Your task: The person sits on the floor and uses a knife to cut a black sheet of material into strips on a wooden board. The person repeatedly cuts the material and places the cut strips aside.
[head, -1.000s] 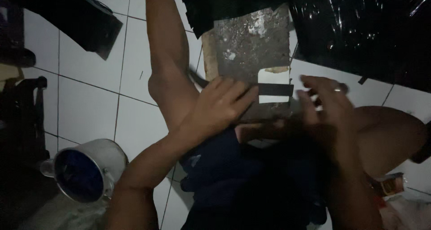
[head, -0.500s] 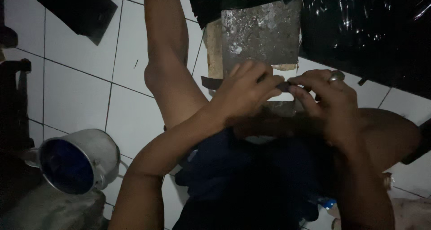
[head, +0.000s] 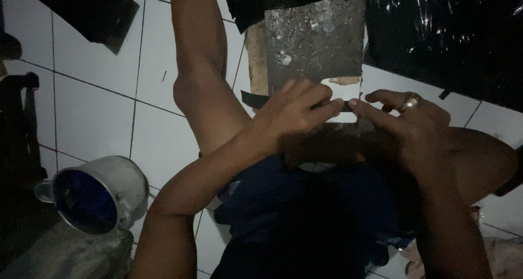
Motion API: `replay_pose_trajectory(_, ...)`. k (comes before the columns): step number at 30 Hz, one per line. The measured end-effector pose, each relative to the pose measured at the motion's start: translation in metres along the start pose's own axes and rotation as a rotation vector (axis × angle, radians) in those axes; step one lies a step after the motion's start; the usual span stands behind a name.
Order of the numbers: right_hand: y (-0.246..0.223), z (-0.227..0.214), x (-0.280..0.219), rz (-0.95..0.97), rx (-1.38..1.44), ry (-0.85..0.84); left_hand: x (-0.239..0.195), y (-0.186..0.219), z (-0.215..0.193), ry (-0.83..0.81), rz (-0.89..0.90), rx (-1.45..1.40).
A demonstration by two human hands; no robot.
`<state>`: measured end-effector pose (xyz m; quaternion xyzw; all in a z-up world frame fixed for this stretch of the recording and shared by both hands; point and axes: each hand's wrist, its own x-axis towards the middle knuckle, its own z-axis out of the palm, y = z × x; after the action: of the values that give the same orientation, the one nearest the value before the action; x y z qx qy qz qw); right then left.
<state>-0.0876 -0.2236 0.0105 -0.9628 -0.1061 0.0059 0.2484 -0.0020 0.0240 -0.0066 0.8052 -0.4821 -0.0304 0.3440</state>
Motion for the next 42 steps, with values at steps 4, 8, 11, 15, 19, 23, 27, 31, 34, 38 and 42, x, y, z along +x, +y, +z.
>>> replay_pose_trajectory(4, 0.011, 0.012, -0.004, 0.091, 0.336, 0.036, 0.007, -0.001, 0.000, -0.029, 0.045, 0.026)
replay_pose_trajectory(8, -0.010, 0.036, -0.006, 0.679, 0.817, 0.257, 0.006, 0.009, 0.001, 0.037, 0.027, 0.029)
replay_pose_trajectory(11, -0.030, 0.054, 0.004, 0.606, 0.751, 0.407, 0.010, 0.014, 0.005, 0.057, -0.009, 0.034)
replay_pose_trajectory(15, -0.043, 0.056, 0.013, 0.601, 0.785, 0.470, 0.017, 0.017, 0.008, 0.035, -0.051, 0.020)
replay_pose_trajectory(19, -0.041, 0.052, 0.021, 0.739, 0.865, 0.416, 0.015, 0.011, -0.002, 0.044, -0.056, -0.058)
replay_pose_trajectory(23, -0.035, 0.053, 0.017, 0.692, 1.022, 0.420, 0.007, 0.006, -0.009, -0.032, -0.077, -0.064)
replay_pose_trajectory(27, -0.019, 0.056, 0.020, 0.721, 0.991, 0.377, 0.011, 0.005, -0.008, -0.013, -0.089, -0.106)
replay_pose_trajectory(31, -0.003, 0.066, 0.018, 0.860, 0.854, 0.330, 0.013, 0.005, -0.006, -0.019, -0.100, -0.044)
replay_pose_trajectory(34, 0.015, 0.074, 0.019, 0.875, 0.889, 0.317, 0.013, 0.005, -0.005, 0.024, -0.076, -0.024)
replay_pose_trajectory(38, 0.038, 0.087, 0.022, 0.829, 0.995, 0.366, 0.017, 0.006, 0.001, -0.011, -0.107, -0.037)
replay_pose_trajectory(42, 0.052, 0.096, 0.020, 0.961, 0.829, 0.292, 0.018, 0.007, 0.003, 0.007, -0.095, -0.017)
